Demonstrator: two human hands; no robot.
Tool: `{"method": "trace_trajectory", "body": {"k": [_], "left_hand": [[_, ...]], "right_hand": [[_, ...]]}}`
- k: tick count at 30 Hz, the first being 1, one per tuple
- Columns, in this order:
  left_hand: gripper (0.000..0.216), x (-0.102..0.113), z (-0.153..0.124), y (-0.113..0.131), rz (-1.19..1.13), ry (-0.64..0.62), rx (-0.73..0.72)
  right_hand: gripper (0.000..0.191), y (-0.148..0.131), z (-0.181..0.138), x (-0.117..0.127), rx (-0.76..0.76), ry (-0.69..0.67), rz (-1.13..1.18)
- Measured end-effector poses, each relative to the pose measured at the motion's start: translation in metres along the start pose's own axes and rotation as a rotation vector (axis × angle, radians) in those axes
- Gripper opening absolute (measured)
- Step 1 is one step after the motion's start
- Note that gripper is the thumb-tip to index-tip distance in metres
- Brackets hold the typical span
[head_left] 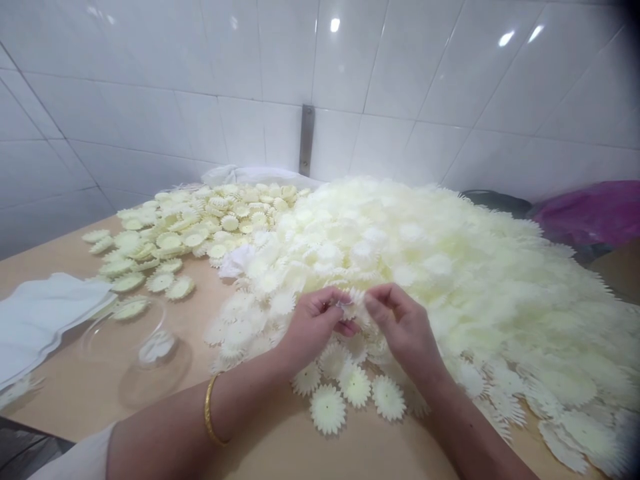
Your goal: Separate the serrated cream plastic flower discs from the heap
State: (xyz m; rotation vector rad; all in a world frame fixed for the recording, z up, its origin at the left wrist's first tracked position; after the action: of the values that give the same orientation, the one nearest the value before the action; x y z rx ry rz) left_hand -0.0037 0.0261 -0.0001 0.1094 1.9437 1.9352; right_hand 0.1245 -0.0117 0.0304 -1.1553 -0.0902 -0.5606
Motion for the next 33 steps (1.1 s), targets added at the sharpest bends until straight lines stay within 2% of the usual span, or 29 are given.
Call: {"method": "trace_trajectory", "body": {"k": [5, 10, 13, 17, 19, 22, 24, 26, 29, 31, 33], "left_hand": [[0.008, -0.003, -0.002, 0.000, -0.018, -0.044, 0.040], [0.006, -0.007, -0.004, 0.001, -0.067, -0.051, 0.078], [0.005, -0.007, -0.004, -0.001, -0.087, -0.048, 0.072], [0.005, 0.001, 0.001, -0.006, -0.094, 0.025, 0.073], [0.003, 0.004, 0.003, -0.005, -0.075, 0.036, 0.061], [0.003, 0.003, 0.002, -0.003, -0.034, 0.027, 0.060], [0.003, 0.002, 0.001, -0.002, -0.016, 0.028, 0.072], [0.003, 0.002, 0.000, -0.002, -0.005, 0.038, 0.081], [0.003, 0.001, 0.000, -0.003, 0.003, 0.061, 0.087], [0.004, 0.000, 0.000, -0.004, 0.008, 0.064, 0.090], [0.006, 0.000, 0.000, -0.005, 0.013, 0.060, 0.084]], "right_hand": [[0.027, 0.005, 0.000, 0.000, -0.056, -0.005, 0.036], [0.031, 0.011, -0.003, 0.002, -0.145, 0.135, 0.066], [0.031, 0.013, 0.000, 0.013, -0.162, 0.293, 0.059], [0.028, 0.014, 0.008, 0.040, -0.121, 0.608, 0.176], [0.028, 0.012, 0.011, 0.043, -0.118, 0.563, 0.130], [0.029, 0.007, 0.013, 0.035, -0.110, 0.369, 0.013], [0.029, 0.005, 0.012, 0.031, -0.082, 0.314, -0.013], [0.026, 0.006, 0.011, 0.030, -0.039, 0.323, -0.069], [0.013, 0.004, 0.010, 0.034, 0.095, 0.440, -0.235], [0.016, 0.000, 0.007, 0.035, 0.197, 0.502, -0.323], [0.011, -0.005, 0.005, 0.028, 0.268, 0.428, -0.336]]}}
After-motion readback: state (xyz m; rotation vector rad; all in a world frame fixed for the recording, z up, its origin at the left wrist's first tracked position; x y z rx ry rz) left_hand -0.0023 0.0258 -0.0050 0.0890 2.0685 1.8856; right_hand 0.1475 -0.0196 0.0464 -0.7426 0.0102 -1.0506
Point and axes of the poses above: each hand's wrist, its own z-axis towards the middle knuckle, its own x-axis out of the back of the hand, y = z × x, the point moved 4 cm from there along z, towards the middle knuckle, and after that the axes turned 6 degrees about y, right-handed, at the moved point
